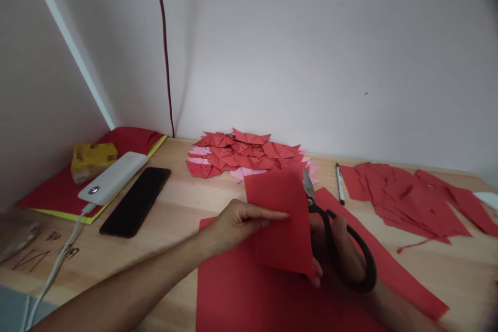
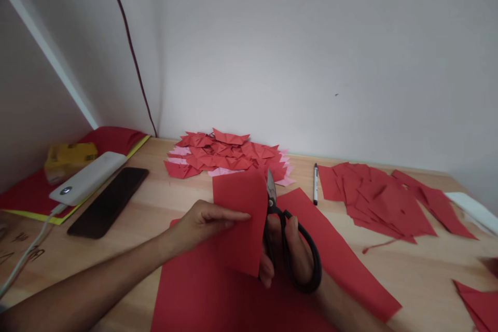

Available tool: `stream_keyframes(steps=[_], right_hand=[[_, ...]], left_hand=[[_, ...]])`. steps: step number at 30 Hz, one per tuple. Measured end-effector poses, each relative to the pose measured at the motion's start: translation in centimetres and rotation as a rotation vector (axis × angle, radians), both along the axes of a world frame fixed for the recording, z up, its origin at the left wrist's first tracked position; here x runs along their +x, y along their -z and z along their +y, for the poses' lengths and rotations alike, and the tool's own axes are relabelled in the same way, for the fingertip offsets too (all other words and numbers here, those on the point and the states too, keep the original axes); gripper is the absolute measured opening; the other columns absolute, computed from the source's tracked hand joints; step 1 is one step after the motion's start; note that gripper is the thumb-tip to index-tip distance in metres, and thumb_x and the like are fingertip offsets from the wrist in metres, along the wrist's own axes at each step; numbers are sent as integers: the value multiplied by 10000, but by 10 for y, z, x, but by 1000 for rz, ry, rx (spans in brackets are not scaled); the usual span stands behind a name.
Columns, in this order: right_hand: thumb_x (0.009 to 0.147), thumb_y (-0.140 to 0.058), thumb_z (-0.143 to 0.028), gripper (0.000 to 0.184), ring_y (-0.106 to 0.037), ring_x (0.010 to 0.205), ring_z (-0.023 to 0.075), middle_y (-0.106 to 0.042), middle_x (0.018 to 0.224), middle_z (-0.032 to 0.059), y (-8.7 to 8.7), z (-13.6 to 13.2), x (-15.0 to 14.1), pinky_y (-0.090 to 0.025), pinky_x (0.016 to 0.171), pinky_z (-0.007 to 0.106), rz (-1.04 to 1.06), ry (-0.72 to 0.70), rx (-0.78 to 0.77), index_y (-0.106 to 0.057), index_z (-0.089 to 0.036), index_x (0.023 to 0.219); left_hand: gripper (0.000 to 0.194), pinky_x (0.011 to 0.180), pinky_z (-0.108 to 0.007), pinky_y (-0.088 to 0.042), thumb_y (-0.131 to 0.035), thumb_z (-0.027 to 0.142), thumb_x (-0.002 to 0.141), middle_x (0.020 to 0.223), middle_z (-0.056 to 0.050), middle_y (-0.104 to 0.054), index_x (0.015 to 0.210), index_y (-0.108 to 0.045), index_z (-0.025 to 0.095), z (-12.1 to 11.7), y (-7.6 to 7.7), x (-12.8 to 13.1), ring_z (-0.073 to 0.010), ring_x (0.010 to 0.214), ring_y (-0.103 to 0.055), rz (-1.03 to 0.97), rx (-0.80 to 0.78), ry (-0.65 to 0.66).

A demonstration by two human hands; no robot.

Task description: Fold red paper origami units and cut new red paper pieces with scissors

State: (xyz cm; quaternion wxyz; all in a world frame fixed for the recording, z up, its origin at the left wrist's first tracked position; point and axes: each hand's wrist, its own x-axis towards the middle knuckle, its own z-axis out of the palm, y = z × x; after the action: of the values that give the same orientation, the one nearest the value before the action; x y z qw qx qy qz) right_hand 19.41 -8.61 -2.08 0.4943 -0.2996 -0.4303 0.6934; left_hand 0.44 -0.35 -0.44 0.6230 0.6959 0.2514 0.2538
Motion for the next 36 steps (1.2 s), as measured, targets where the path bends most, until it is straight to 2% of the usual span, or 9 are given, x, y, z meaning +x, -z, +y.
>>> stream_keyframes(steps=[6, 11, 16, 23, 27, 32, 34, 36], right_hand=[[872, -231, -750, 681, -473, 393, 116, -469, 452, -1, 0, -1, 3, -342, 398, 222, 73, 13, -42, -551, -189, 659], [887, -233, -733, 708, -386, 305, 82, -375, 363, -29, 0, -8, 1, -274, 331, 194, 109, 73, -139, -523, -170, 571], [860, -269, -762, 737, -349, 252, 59, -298, 295, -45, -1, -8, -1, -245, 302, 176, 23, 128, -192, -434, -176, 446], [799, -309, -818, 746, -327, 220, 51, -284, 285, -51, -1, -10, 6, -186, 260, 177, -126, 183, -274, -397, -186, 412], [859, -258, -766, 748, -298, 223, 49, -266, 285, -47, 1, -9, 5, -180, 267, 191, -70, 150, -204, -388, -194, 395], [891, -146, -735, 771, -330, 287, 76, -296, 298, -14, 4, -4, 0, -222, 310, 204, 20, 18, 7, -406, -199, 401], [899, -166, -722, 752, -363, 309, 83, -352, 336, -21, 4, -2, 0, -266, 338, 193, 77, 8, 47, -523, -176, 526], [887, -225, -732, 699, -409, 327, 88, -438, 402, -29, 2, -1, 0, -314, 372, 192, 114, 30, 32, -610, -166, 744]], left_hand=[[269, 966, -225, -490, -570, 201, 894, 1141, -4, -706, 1118, -709, 258, -3, -1, 0, -167, 1112, -645, -4, -22, 18], [266, 979, -235, -486, -564, 234, 903, 1150, -8, -702, 1128, -704, 256, -3, -1, -1, -171, 1120, -640, -9, -30, 28], [267, 991, -277, -490, -559, 259, 906, 1150, -9, -703, 1130, -704, 260, -3, -1, 0, -186, 1123, -640, 7, -25, 31], [280, 1001, -308, -487, -562, 298, 901, 1156, -28, -703, 1138, -703, 247, -2, 0, -1, -203, 1123, -640, 24, -32, 29], [281, 996, -296, -486, -559, 274, 900, 1154, -29, -704, 1139, -703, 241, -2, 0, -1, -198, 1117, -643, 36, -13, 26], [282, 975, -278, -492, -560, 233, 892, 1144, -32, -707, 1131, -708, 218, -2, -3, 0, -201, 1110, -647, 43, -1, 20], [281, 960, -271, -498, -555, 222, 892, 1126, -35, -715, 1125, -712, 207, -2, -3, 1, -201, 1094, -655, 39, 4, 19], [280, 950, -271, -502, -547, 211, 893, 1104, -34, -724, 1115, -718, 203, -2, -3, 1, -200, 1077, -663, 42, 9, 18]])
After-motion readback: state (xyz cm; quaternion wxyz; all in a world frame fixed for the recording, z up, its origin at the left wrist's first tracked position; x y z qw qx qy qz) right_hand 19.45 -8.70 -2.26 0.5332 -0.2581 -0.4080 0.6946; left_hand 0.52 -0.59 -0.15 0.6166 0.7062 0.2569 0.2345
